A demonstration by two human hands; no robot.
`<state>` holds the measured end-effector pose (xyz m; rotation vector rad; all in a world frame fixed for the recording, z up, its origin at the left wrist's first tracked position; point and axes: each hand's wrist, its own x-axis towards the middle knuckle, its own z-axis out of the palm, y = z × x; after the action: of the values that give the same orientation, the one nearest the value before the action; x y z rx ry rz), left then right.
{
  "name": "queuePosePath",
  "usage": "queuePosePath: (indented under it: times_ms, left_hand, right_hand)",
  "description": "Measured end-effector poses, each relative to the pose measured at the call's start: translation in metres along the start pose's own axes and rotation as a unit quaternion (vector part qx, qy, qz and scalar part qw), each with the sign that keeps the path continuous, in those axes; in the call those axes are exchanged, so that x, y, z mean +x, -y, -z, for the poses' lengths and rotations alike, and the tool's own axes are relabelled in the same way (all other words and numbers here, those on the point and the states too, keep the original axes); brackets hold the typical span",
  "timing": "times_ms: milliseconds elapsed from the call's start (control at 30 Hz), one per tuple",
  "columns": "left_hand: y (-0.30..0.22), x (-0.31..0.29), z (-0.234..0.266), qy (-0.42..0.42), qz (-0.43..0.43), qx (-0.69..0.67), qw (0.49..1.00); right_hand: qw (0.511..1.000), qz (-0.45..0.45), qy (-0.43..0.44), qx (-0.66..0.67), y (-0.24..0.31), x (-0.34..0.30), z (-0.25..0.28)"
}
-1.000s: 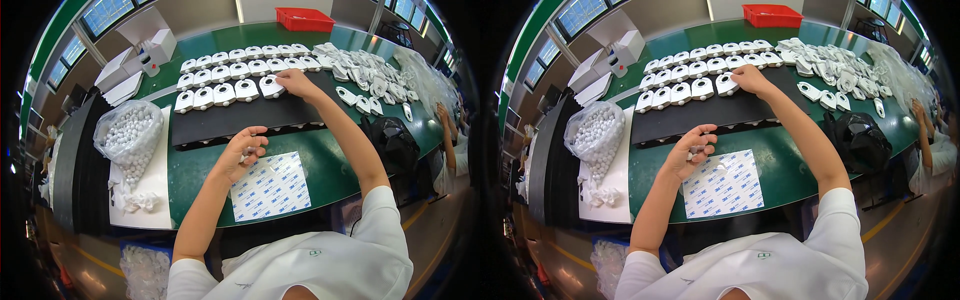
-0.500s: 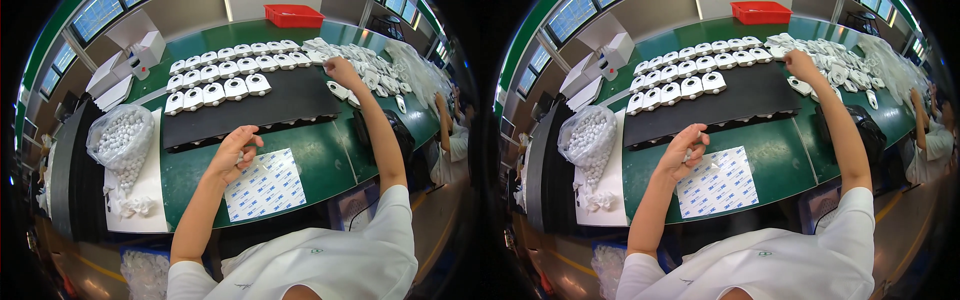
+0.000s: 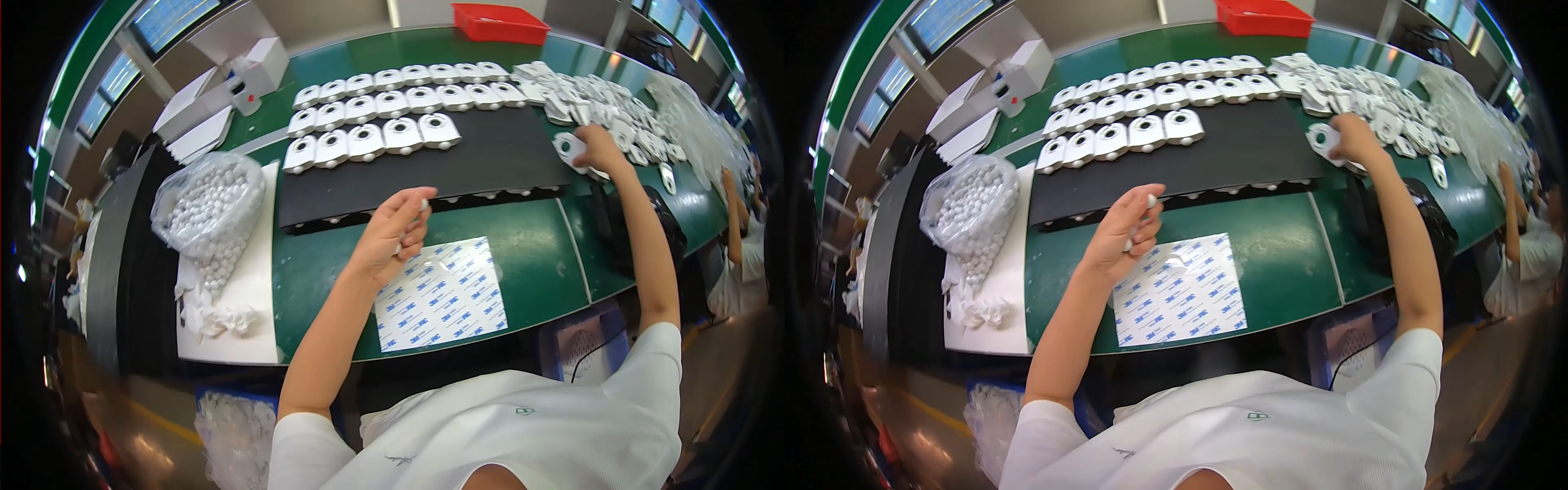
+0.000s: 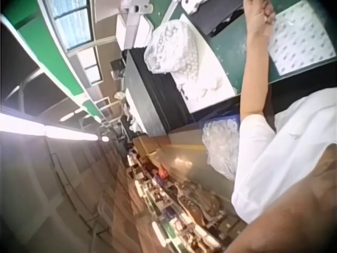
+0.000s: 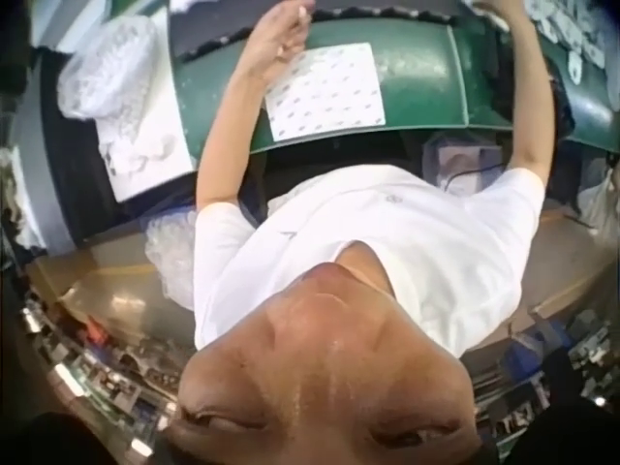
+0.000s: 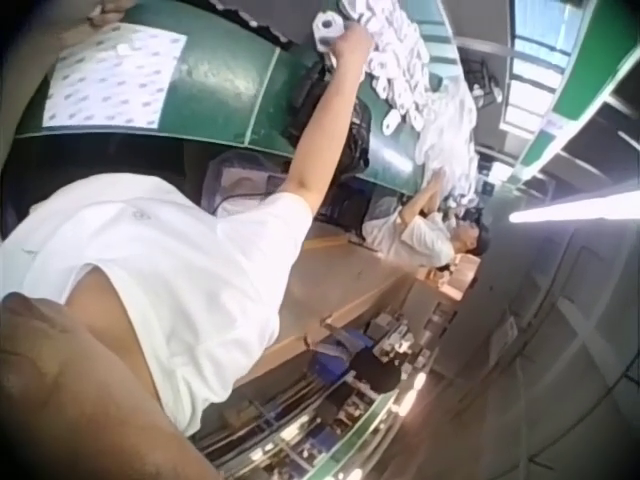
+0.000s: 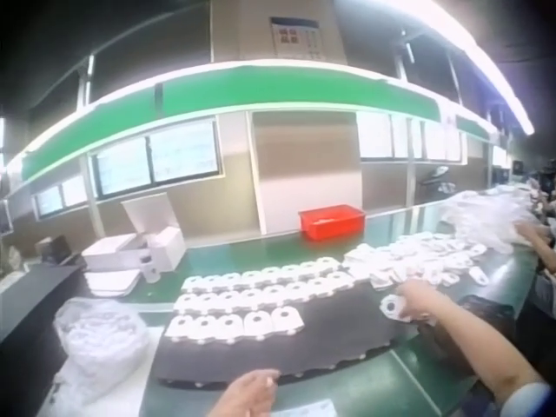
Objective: Assembling small white plastic components by inserting small white balls into the housings.
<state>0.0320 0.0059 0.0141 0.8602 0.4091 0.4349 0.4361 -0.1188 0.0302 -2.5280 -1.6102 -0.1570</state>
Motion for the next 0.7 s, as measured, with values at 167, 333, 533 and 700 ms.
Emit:
queuePosePath:
  times_ms: [167, 333, 533, 700]
  left_hand:
    - [-0.002, -0.003, -0.004, 0.016, -0.030, -0.024, 0.999]
    - [0.001, -0.002, 0.004, -0.018, -0.051, -0.014, 0.998]
    - [0.000, 0.004, 0.005, -0.012, -0.032, -0.011, 0.999]
    - [-0.002, 0.004, 0.009, -0.010, -0.063, -0.012, 0.998]
  right_hand:
    - [0.996, 0.010, -0.073, 0.040, 0.028, -0.026, 0.031]
    - [0.960, 0.003, -0.169, 0.221, 0.095, -0.064, 0.049]
    - [0.769, 0.032, 0.015, 0.639, 0.196, -0.129, 0.014]
    - [0.728, -0.014, 0.072, 0.682, 0.226, -0.143, -0.023]
